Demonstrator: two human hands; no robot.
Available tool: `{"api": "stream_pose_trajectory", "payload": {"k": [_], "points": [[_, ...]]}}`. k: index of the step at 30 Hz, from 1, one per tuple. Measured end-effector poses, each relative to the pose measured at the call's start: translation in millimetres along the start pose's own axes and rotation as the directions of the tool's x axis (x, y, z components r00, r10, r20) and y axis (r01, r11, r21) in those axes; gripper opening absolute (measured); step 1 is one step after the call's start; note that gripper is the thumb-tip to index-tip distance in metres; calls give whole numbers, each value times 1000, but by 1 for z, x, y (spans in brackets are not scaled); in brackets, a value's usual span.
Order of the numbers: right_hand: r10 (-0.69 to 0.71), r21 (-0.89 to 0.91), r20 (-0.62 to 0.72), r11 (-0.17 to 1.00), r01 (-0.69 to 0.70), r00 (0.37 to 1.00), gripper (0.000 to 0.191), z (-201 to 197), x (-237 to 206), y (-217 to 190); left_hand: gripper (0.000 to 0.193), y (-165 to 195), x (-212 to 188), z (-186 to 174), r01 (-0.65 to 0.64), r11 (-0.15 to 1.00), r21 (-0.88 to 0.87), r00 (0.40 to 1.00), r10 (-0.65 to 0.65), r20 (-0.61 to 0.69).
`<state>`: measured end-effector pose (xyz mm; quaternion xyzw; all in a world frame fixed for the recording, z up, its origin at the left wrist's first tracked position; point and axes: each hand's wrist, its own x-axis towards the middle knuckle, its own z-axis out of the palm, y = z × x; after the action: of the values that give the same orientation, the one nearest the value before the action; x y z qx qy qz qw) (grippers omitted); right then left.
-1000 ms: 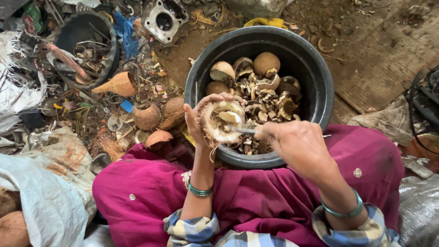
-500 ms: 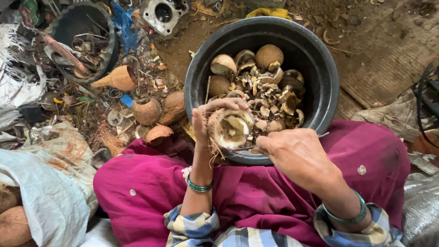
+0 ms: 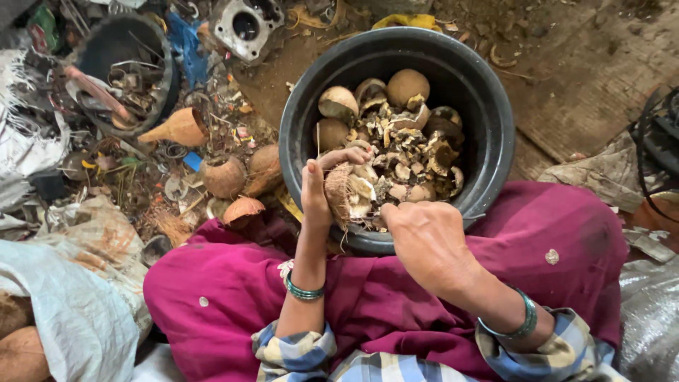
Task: The person sits on the ground and uses a small blade to scoop coconut kernel out of halved coconut shells, dropping the loosened kernel into a large basin already filled with shells and kernel pieces. They work through shells one at a time and place finished shells aside.
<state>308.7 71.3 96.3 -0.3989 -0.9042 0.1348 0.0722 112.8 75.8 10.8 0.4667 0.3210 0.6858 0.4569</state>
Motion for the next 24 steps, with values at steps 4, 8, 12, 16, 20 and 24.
{"api": "stream_pose_trajectory", "payload": {"k": [4,8,12,16,20,24], "points": [[-5,7,-37,1000,6,999,11,2,2,5,81,-5,-2,0,64,991,-118,996,-70,-50],[4,-8,-37,1000,-5,999,11,4,6,6,84,-8,-3,-5,111,992,-57,986,-118,-120],[-1,14,-59,1000,2,998,10,6,8,5,85,-12,-1,-10,188,972,-140,968,-208,-144],[-15,53,-129,998,22,992,10,7,11,4,89,-12,0,-13,229,963,-142,956,-250,-153],[-52,48,-82,997,56,995,12,3,15,5,90,-10,3,-16,279,916,-288,942,-319,-102],[-141,86,-33,986,143,989,11,-10,14,17,75,-8,6,-12,342,864,-370,938,-338,80]]}}
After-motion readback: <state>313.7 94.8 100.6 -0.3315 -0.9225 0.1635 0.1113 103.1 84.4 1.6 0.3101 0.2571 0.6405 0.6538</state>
